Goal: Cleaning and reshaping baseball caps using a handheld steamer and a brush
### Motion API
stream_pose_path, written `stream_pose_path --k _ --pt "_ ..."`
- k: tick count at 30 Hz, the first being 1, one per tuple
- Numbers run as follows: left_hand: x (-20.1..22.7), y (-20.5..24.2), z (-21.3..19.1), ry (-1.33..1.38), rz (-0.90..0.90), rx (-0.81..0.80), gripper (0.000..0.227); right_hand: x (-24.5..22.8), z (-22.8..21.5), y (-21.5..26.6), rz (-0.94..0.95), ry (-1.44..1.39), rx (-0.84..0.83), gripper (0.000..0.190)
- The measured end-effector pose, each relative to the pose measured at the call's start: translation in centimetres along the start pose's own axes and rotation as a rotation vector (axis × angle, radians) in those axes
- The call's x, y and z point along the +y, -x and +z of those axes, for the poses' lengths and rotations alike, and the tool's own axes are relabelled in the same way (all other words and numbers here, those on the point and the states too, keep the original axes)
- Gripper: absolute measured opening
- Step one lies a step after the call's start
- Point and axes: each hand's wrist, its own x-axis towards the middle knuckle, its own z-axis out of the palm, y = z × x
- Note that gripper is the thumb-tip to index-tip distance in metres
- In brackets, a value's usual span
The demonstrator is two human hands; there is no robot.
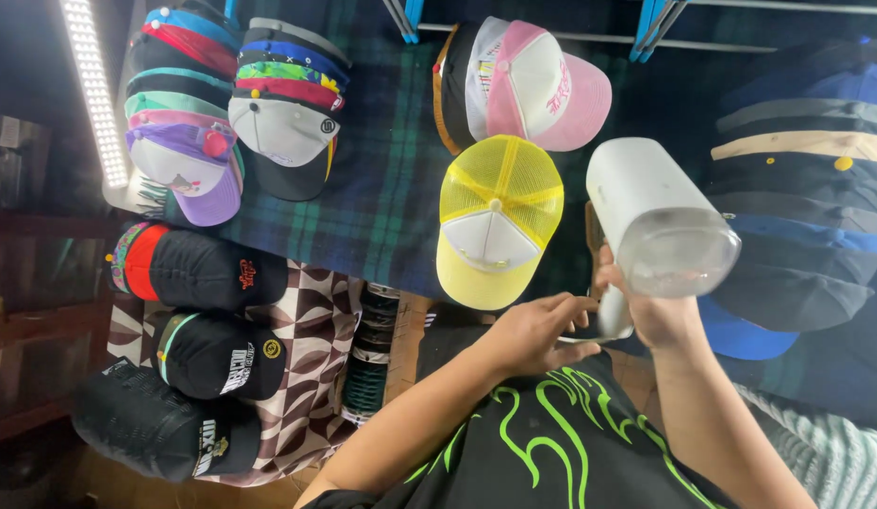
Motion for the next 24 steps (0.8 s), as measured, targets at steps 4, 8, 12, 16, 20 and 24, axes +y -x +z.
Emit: stream_pose_path --k 4,8,12,16,20,24 --pt "-1.9 -0.4 -2.8 0.0 0.049 0.078 0.034 1.4 -2.2 0.4 -0.164 0.475 0.028 0.012" --pt "-7.2 -0.4 -6.2 -0.25 0.064 0.38 0.039 3.2 -3.1 0.9 -0.545 0.915 -0.096 0.002" --pt "-8.9 -1.5 -10.1 -0.377 0.058 0.44 0.053 4.6 -3.0 1.8 -0.828 1.266 -0.203 0.009" --pt "-10.0 -1.6 -11.9 -0.317 0.112 0.364 0.077 1.5 2.4 3.0 -0.686 1.396 -0.15 0.03" --pt "-11.2 -1.2 -12.8 -0.319 0.125 0.297 0.095 1.7 6.0 4.4 0.21 1.042 0.286 0.047" --pt "-11.5 -1.0 -13.2 -0.328 0.119 0.223 0.103 3.8 4.6 6.1 0.16 0.982 0.231 0.02"
